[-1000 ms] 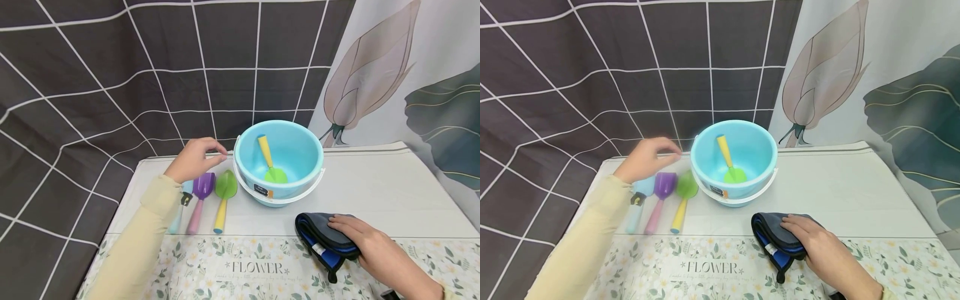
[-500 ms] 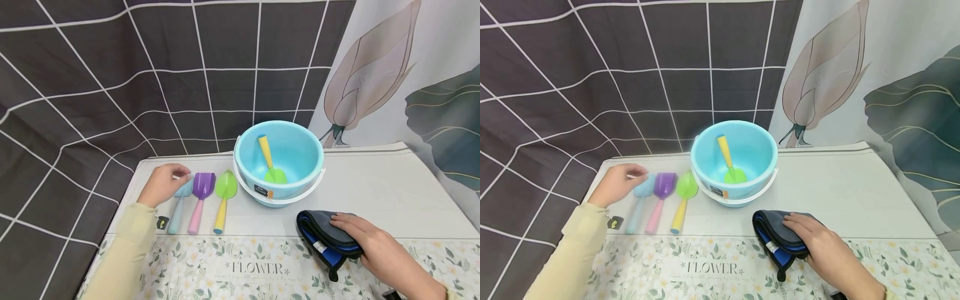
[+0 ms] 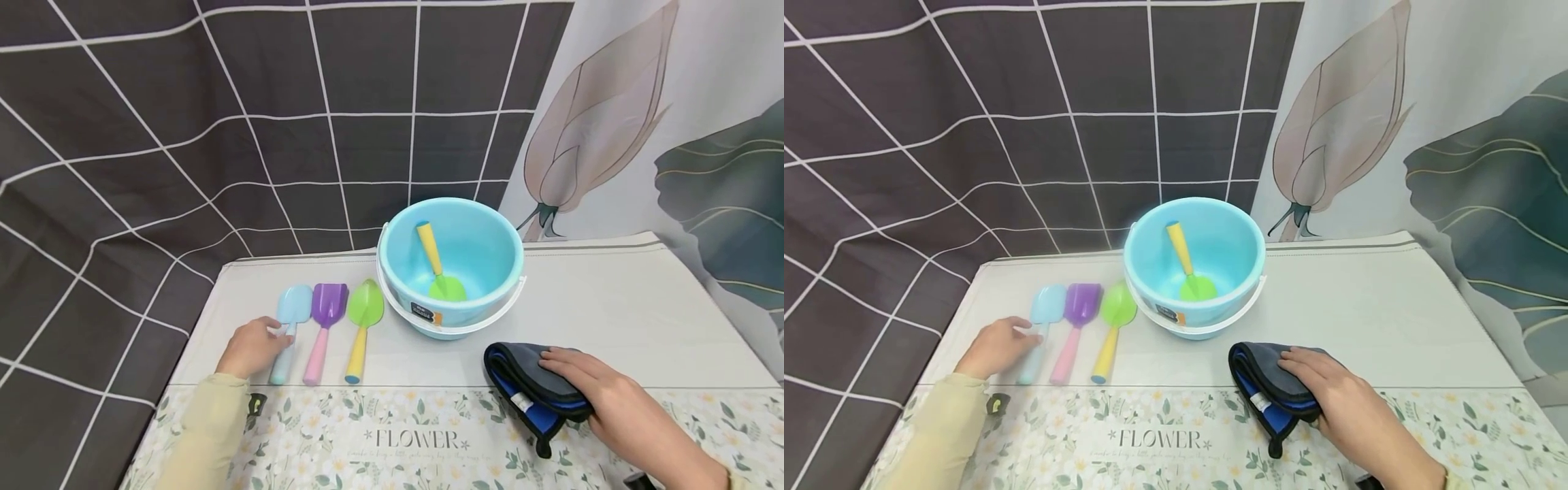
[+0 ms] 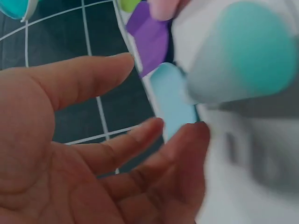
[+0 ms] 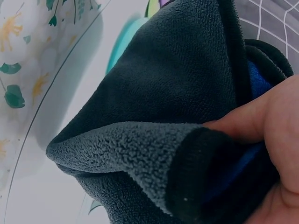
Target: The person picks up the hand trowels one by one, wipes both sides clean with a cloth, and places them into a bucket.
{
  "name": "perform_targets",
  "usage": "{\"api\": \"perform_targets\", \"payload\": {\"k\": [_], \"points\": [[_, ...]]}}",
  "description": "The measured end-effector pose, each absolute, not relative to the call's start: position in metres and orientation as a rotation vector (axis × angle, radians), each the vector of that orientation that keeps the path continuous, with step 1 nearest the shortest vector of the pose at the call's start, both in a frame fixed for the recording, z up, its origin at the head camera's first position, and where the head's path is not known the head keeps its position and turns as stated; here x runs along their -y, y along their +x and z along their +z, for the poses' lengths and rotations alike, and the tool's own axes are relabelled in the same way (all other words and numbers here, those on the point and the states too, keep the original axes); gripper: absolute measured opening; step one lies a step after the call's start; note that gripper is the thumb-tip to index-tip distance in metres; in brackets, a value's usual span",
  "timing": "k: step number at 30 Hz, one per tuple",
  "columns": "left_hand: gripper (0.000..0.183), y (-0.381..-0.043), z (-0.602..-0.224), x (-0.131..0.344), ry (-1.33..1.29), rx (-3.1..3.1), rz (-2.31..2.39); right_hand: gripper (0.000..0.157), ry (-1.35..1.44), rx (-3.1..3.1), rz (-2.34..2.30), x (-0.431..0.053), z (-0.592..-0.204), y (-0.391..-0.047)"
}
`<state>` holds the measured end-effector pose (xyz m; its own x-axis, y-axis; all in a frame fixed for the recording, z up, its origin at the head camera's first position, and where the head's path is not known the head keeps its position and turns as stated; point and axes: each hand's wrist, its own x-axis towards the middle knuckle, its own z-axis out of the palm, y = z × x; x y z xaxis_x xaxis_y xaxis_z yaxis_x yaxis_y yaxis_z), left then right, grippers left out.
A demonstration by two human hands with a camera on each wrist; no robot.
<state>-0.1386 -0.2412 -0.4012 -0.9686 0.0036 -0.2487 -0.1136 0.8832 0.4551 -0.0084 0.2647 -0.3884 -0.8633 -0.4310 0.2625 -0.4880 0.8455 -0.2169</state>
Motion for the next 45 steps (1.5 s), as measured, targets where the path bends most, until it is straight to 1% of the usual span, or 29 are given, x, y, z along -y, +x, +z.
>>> {"api": "perform_targets", "payload": {"k": [5,8,22,33,39,45], "points": [[0.062,-0.129,-0.415,0.242,-0.083,-2.774,0.64,0.082,0.712,2.825,0.417,-0.266,-0.389,-0.008],[0.063,-0.125,-0.42,0.24,-0.081,-2.788,0.64,0.081,0.713,2.817,0.42,-0.267,-0.39,-0.007],[0.057,-0.124,-0.426,0.239,-0.147,-2.784,0.697,0.079,0.693,2.842,0.421,-0.264,-0.393,-0.007],[0.052,-0.134,-0.427,0.252,-0.152,-2.694,0.798,0.078,0.689,2.837,0.428,-0.265,-0.394,-0.007],[0.047,-0.14,-0.43,0.26,-0.118,-2.536,1.039,0.079,0.68,2.849,0.426,-0.265,-0.394,-0.008],[0.044,-0.143,-0.435,0.262,-0.201,-2.375,1.264,0.079,0.682,2.851,0.42,-0.266,-0.394,-0.007]]}}
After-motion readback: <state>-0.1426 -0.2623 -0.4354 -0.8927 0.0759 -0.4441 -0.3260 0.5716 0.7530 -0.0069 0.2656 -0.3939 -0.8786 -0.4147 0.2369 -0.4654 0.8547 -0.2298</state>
